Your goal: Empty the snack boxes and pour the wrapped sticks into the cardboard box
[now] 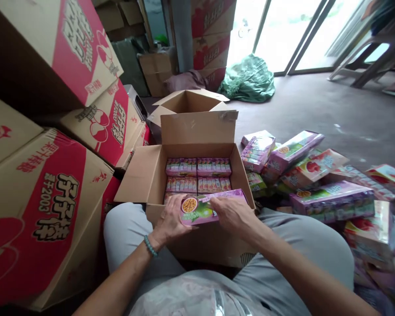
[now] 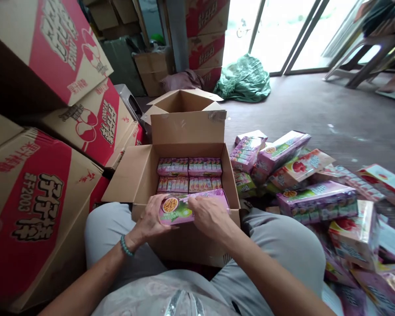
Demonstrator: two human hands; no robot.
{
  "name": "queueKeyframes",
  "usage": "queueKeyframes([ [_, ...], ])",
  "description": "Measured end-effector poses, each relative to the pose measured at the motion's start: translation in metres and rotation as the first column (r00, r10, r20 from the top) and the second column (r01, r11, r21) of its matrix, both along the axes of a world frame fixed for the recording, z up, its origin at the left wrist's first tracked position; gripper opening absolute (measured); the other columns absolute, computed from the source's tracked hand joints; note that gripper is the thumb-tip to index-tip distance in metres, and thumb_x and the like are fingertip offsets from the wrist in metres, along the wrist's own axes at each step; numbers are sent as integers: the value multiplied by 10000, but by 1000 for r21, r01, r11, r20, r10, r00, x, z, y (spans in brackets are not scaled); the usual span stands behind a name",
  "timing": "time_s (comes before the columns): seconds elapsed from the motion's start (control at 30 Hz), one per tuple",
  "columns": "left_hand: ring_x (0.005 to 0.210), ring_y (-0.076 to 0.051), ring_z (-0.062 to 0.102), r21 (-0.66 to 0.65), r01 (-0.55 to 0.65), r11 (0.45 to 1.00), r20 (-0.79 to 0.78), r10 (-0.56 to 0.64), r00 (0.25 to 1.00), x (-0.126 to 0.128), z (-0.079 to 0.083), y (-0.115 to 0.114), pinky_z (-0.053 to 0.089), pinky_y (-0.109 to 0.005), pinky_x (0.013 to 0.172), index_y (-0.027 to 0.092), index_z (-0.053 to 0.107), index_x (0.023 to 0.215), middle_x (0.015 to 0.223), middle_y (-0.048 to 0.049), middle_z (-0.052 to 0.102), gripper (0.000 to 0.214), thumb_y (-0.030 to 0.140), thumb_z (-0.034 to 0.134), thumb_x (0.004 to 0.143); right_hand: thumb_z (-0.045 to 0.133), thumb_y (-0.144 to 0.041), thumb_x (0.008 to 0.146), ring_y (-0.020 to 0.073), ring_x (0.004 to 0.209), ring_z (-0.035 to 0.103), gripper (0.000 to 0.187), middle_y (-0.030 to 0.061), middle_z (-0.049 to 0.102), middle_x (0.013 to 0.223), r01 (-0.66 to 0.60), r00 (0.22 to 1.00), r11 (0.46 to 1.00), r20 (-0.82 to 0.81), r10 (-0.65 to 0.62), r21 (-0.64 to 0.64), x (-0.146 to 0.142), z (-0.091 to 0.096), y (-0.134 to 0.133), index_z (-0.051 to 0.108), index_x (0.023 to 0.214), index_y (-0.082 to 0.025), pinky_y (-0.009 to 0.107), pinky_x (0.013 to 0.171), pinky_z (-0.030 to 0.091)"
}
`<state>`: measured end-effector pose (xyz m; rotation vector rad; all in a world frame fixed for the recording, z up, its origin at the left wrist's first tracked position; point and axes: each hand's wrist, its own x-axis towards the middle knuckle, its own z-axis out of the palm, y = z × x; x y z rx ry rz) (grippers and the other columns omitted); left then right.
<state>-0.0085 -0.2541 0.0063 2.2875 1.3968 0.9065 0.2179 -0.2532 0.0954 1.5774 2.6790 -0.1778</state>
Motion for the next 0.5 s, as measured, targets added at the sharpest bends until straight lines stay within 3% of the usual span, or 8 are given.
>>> queueKeyframes([
  [0.1,1144,-293,574,-7,-38,999,146,39,989,-2,-10,-6,479,-444,1026,196,453,1275,1218,-137,575,814,429,858,608,420,-100,923,221,746,692,261,95,728,847,-124,989,992,81,125,-23,-39,15,-5,657,1014,-162,304,577,339],
  [0.23,1102,-288,576,54,-57,997,164,47,985,2,-17,-8,486,-445,1011,180,464,1218,1163,-140,587,676,253,762,615,469,-77,903,243,796,718,248,131,745,895,-200,959,976,185,214,-87,-78,19,-3,688,1011,-118,292,587,411],
  [0.37,1070,-292,575,62,-33,998,145,23,989,2,-17,-9,496,-453,981,180,475,1182,1130,-134,594,624,278,751,631,490,-79,908,252,799,731,220,139,746,848,-218,942,972,241,232,-86,-86,12,1,702,954,-116,279,589,445],
  [0.5,1009,-282,584,33,-35,999,129,30,991,-1,-12,-9,512,-438,917,201,492,1157,1086,-112,598,584,365,769,669,459,-39,905,246,767,729,261,146,747,853,-176,923,980,330,197,-94,-76,12,3,701,896,-136,285,574,455],
])
